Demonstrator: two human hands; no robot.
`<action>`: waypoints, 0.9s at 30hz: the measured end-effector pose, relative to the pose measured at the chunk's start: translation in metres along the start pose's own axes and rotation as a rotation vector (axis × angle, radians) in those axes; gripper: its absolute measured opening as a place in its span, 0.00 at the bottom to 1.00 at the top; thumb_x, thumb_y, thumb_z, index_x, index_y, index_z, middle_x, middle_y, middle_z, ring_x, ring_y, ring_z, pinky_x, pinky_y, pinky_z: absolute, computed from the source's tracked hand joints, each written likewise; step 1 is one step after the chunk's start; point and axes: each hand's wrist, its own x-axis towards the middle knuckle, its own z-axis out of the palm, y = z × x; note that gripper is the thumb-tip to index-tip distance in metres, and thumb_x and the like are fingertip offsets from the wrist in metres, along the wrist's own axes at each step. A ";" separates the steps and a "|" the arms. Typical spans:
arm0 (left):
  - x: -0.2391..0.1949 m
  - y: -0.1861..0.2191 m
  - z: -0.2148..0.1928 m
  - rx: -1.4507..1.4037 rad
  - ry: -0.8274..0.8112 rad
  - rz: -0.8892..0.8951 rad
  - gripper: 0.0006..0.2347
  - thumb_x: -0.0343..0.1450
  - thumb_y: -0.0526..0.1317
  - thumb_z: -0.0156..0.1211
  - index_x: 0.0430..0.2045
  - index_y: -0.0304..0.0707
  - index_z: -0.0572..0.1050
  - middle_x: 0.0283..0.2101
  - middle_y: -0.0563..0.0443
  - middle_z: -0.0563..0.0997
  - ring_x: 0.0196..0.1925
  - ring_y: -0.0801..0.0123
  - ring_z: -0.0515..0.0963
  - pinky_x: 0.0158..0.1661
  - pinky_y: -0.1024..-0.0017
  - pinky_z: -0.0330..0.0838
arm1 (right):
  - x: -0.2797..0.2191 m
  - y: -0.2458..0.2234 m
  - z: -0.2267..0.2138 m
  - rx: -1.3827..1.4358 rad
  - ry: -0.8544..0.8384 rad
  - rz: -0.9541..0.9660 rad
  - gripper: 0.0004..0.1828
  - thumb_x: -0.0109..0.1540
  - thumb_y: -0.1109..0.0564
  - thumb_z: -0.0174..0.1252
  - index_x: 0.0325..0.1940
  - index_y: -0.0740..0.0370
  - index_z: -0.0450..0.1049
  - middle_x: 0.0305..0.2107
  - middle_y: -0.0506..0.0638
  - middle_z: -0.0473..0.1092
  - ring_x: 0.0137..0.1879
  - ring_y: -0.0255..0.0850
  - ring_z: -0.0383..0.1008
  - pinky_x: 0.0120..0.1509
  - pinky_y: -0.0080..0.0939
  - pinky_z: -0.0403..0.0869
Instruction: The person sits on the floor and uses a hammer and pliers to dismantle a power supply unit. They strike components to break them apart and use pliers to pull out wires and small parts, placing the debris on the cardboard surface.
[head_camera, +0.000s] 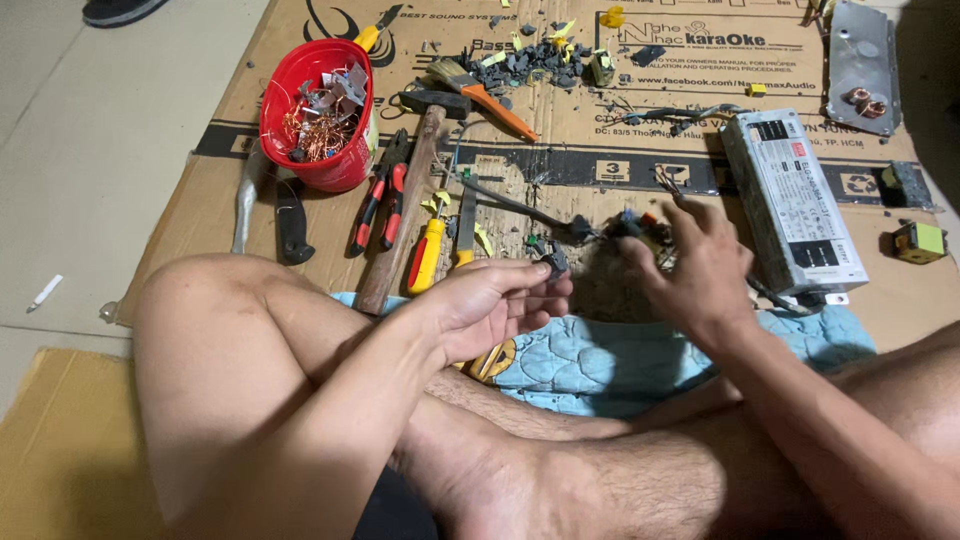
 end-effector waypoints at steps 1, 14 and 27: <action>0.004 -0.002 -0.001 0.001 0.000 -0.003 0.08 0.76 0.35 0.53 0.44 0.28 0.73 0.41 0.40 0.84 0.40 0.63 0.86 0.39 0.73 0.83 | -0.008 -0.021 -0.013 0.001 -0.001 0.003 0.38 0.67 0.33 0.53 0.71 0.62 0.67 0.60 0.62 0.62 0.67 0.59 0.65 0.69 0.70 0.63; 0.029 -0.026 -0.010 0.065 0.120 -0.085 0.10 0.74 0.37 0.57 0.47 0.33 0.74 0.44 0.40 0.83 0.39 0.62 0.86 0.34 0.76 0.83 | -0.032 -0.052 -0.009 0.681 -0.426 0.012 0.26 0.64 0.53 0.59 0.66 0.57 0.69 0.38 0.63 0.73 0.40 0.52 0.82 0.50 0.56 0.79; 0.019 -0.024 -0.007 -0.133 0.158 -0.031 0.08 0.75 0.35 0.56 0.45 0.33 0.73 0.42 0.42 0.80 0.41 0.64 0.83 0.42 0.74 0.82 | -0.031 -0.049 0.008 0.419 -0.348 0.036 0.16 0.71 0.45 0.51 0.43 0.58 0.75 0.31 0.59 0.76 0.39 0.52 0.77 0.47 0.52 0.73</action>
